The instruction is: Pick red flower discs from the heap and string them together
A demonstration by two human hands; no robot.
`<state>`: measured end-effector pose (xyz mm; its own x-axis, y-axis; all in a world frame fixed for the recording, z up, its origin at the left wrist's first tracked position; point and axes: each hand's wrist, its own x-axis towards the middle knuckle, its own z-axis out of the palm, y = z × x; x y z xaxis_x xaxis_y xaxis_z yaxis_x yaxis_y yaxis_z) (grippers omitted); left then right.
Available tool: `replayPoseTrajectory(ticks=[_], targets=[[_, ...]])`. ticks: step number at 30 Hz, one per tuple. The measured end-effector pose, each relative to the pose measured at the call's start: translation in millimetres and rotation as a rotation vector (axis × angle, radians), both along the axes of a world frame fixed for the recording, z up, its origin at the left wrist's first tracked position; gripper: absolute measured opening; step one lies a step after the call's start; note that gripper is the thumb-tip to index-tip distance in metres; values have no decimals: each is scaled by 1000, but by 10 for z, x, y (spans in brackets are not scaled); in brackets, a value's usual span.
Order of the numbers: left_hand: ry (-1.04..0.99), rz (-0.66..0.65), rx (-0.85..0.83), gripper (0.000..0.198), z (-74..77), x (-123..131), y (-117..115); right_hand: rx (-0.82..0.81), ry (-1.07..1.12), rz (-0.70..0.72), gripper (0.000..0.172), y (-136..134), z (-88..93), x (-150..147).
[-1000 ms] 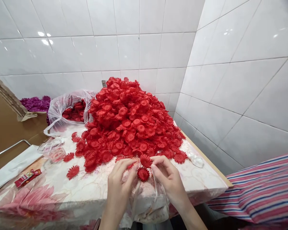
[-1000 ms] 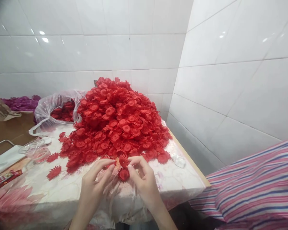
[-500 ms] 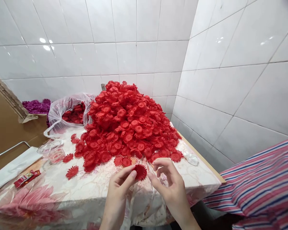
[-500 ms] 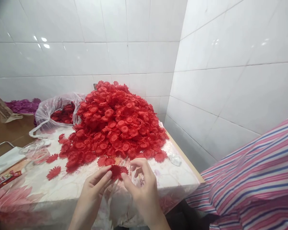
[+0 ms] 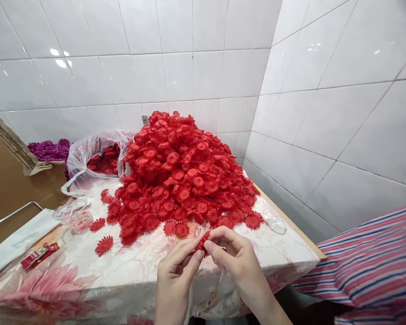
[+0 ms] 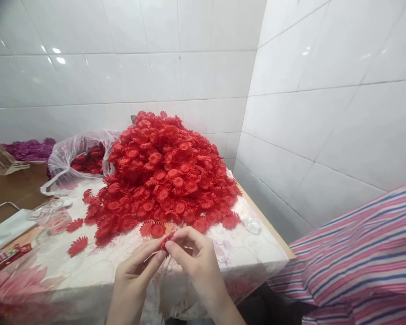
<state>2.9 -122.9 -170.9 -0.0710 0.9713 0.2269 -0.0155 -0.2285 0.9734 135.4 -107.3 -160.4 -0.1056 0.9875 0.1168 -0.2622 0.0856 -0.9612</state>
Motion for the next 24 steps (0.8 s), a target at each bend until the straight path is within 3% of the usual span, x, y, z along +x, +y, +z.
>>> replayPoseTrajectory(ticks=[6,9,12,16,20,24], targets=[[-132,-11,-87,18,62,63,-61,-40,53,43,18,-15,-1,25],[-229,56,-164,17,119,141,-79,-23,11,47,17,-33,18,25],[-197,125,-177,12,124,126,10,-24,-27,48,16,-15,28,36],[-274,273,-210,21,59,-75,248,-104,102,83,20,72,9,107],[-362,429,-251,30,25,-239,393,-209,172,-17,28,185,-19,225],[-288,433,-235,30,17,-222,396,-48,-62,-239,25,338,-62,344]])
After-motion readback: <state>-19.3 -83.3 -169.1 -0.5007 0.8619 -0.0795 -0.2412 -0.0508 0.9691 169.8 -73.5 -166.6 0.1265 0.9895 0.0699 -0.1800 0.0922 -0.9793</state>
